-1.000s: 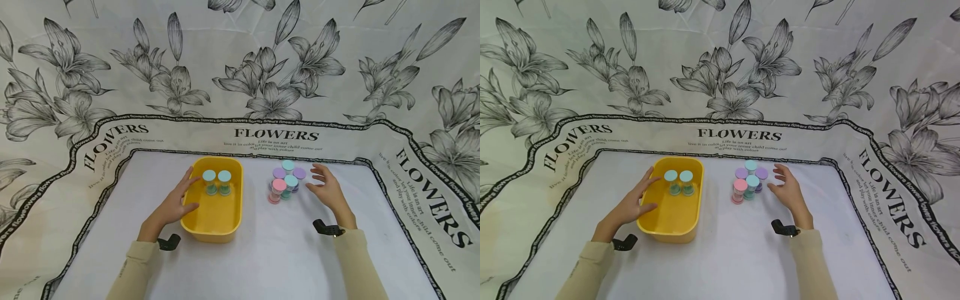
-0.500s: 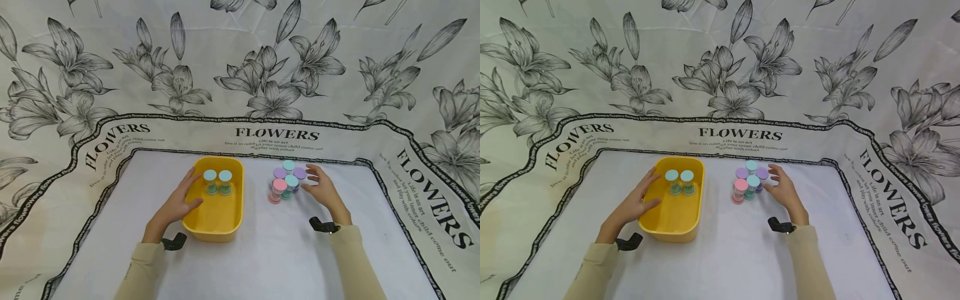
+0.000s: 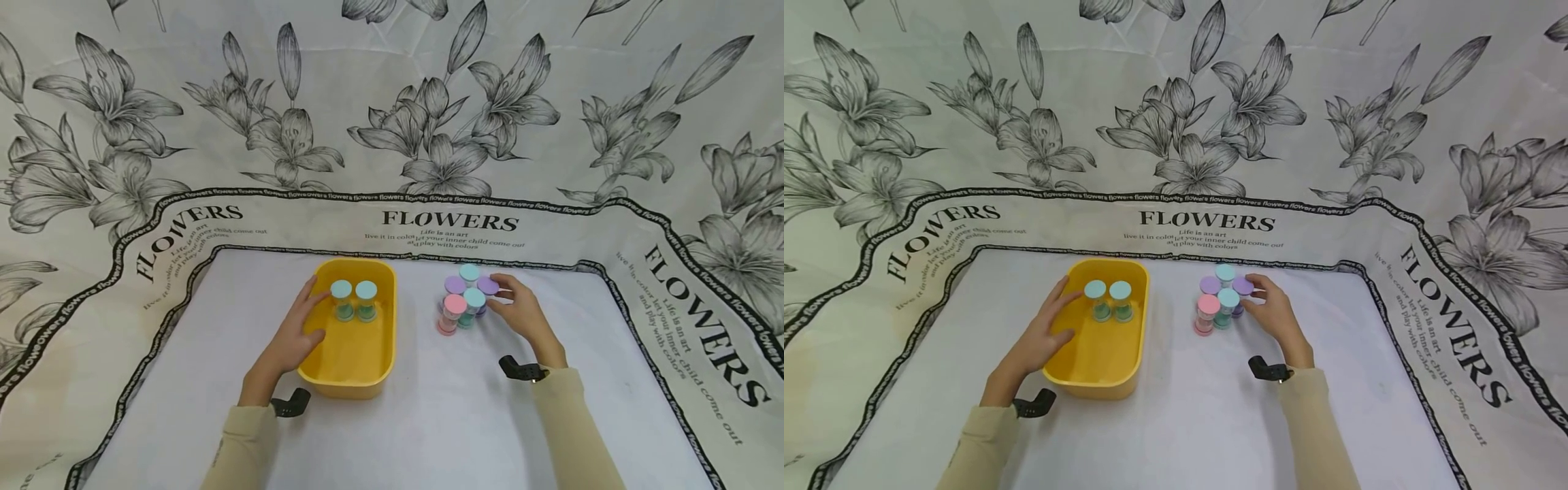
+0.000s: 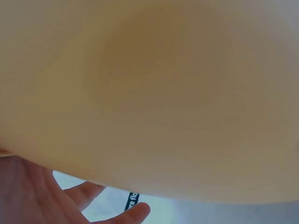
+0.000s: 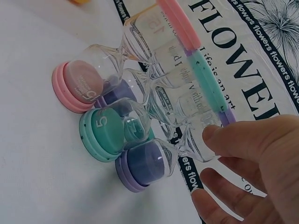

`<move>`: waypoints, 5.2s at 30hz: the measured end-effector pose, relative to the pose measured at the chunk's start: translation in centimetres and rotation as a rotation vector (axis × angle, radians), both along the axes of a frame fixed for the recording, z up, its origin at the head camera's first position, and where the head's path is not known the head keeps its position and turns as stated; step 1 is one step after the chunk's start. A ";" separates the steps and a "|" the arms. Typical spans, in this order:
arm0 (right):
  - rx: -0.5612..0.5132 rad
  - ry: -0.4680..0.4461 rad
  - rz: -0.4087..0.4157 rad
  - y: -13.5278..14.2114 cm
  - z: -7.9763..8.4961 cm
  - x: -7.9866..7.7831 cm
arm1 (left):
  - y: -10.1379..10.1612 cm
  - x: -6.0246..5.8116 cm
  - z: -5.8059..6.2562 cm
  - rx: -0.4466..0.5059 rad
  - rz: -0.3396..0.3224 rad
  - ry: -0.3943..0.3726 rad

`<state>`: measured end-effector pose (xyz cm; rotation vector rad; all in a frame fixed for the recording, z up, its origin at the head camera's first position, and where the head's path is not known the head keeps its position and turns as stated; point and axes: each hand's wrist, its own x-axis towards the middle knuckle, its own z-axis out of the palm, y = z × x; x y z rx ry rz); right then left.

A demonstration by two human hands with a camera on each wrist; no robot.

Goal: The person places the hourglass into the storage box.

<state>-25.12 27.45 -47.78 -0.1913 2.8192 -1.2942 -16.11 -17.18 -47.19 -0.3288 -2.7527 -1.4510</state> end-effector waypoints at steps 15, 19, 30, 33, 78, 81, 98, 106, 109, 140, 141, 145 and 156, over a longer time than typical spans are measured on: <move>0.047 0.003 -0.010 -0.3 -0.5 -0.8 | -0.2 0.0 -0.2 0.035 -0.006 0.005; 0.055 -0.001 -0.058 0.1 -0.6 -0.4 | 0.0 -0.1 -0.1 0.040 -0.016 0.009; 0.047 0.014 -0.079 0.8 1.5 -0.3 | -0.1 0.1 0.0 0.021 -0.005 -0.020; 0.043 0.021 -0.077 0.9 2.4 -0.3 | -0.1 0.0 0.0 0.021 -0.004 -0.023; 0.001 0.357 0.245 -8.8 14.8 0.0 | -0.5 -0.1 -0.1 -0.023 0.002 -0.015; 0.005 0.355 0.291 -9.9 15.1 0.1 | -0.5 -0.1 0.0 -0.035 0.000 -0.015; 0.025 0.348 0.568 -16.5 14.9 -0.5 | -0.5 -0.2 0.1 -0.044 -0.005 -0.003; 0.033 0.298 0.650 -18.4 14.6 -0.8 | -0.4 -0.2 0.2 -0.040 -0.009 0.004; 0.034 0.265 0.690 -19.0 14.3 -1.0 | -0.4 -0.2 0.2 -0.044 -0.012 0.009; 0.332 -0.120 0.913 -25.7 9.8 -2.1 | -0.6 -0.2 0.3 -0.041 -0.020 0.002; 0.356 -0.117 0.913 -25.8 9.6 -2.1 | -0.6 -0.2 0.3 -0.039 -0.020 -0.001; 0.403 -0.130 0.925 -26.3 8.8 -2.1 | -0.6 -0.2 0.4 -0.030 -0.028 -0.010; 0.429 -0.117 0.949 -27.2 7.1 -2.6 | -0.8 -0.3 0.4 -0.034 -0.037 -0.023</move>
